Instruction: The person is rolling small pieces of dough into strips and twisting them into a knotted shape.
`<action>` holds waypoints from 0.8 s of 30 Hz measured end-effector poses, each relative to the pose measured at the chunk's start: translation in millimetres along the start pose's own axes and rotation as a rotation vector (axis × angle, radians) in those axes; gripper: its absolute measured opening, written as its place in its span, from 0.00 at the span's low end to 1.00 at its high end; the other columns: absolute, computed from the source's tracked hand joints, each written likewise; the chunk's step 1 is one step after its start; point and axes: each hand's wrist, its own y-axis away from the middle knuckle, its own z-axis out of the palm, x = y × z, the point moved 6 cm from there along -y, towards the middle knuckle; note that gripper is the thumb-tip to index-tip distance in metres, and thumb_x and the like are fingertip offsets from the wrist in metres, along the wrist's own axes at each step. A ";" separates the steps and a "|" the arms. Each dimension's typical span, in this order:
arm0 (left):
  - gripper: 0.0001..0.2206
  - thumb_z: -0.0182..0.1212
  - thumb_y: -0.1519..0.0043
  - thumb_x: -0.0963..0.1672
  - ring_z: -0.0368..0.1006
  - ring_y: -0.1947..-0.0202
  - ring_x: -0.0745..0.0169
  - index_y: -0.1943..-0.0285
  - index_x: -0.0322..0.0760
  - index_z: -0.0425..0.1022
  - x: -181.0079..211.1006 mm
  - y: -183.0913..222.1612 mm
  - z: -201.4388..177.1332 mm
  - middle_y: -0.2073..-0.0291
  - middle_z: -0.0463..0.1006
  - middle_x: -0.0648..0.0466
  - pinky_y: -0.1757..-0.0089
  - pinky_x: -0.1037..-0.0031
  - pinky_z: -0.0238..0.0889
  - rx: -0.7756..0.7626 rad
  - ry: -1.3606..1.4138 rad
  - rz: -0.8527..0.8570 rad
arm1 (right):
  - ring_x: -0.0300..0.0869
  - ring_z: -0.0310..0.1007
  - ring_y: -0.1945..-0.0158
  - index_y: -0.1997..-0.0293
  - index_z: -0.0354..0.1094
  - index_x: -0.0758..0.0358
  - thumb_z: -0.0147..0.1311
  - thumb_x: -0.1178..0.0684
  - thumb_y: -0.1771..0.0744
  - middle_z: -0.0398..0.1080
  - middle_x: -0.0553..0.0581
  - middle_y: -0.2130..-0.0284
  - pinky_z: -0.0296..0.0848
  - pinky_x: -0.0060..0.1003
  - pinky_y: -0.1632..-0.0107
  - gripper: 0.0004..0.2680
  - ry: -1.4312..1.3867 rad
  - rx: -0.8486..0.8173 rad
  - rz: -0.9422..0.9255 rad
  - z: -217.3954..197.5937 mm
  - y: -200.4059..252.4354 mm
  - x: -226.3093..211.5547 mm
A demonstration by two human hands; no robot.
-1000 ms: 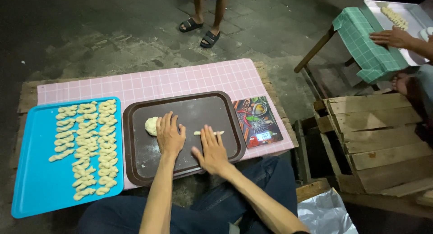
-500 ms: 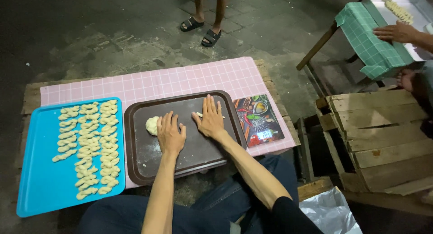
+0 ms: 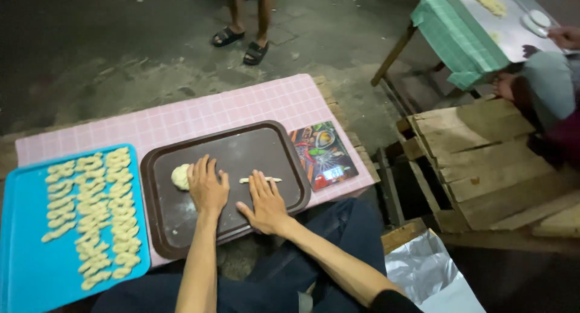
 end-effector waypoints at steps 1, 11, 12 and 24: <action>0.15 0.58 0.40 0.43 0.72 0.37 0.52 0.45 0.33 0.79 -1.4 -2.5 0.4 0.43 0.78 0.44 0.32 0.61 0.48 0.007 -0.014 -0.005 | 0.58 0.35 0.21 0.24 0.40 0.74 0.28 0.30 0.29 0.41 0.75 0.26 0.30 0.56 0.24 0.32 0.000 -0.013 0.012 -1.2 -10.8 2.7; 0.15 0.59 0.38 0.44 0.71 0.37 0.52 0.45 0.34 0.79 -2.4 -1.2 4.4 0.41 0.77 0.46 0.32 0.61 0.47 -0.021 -0.037 -0.001 | 0.55 0.33 0.20 0.24 0.40 0.74 0.25 0.29 0.29 0.39 0.72 0.24 0.27 0.54 0.23 0.33 0.061 0.112 0.116 -24.7 -96.3 40.0; 0.15 0.59 0.39 0.44 0.72 0.37 0.53 0.45 0.34 0.79 -1.4 -1.5 2.7 0.41 0.78 0.46 0.32 0.62 0.47 -0.010 -0.037 0.003 | 0.55 0.33 0.20 0.24 0.41 0.74 0.25 0.29 0.29 0.40 0.73 0.24 0.26 0.54 0.23 0.33 0.049 0.090 0.106 -22.6 -88.7 35.8; 0.14 0.59 0.41 0.44 0.73 0.39 0.53 0.47 0.34 0.80 -0.6 -6.0 3.7 0.44 0.79 0.46 0.32 0.62 0.50 0.050 -0.014 -0.010 | 0.56 0.35 0.21 0.25 0.42 0.75 0.28 0.31 0.28 0.43 0.74 0.26 0.30 0.55 0.24 0.32 0.059 0.032 0.019 -6.8 -46.9 13.3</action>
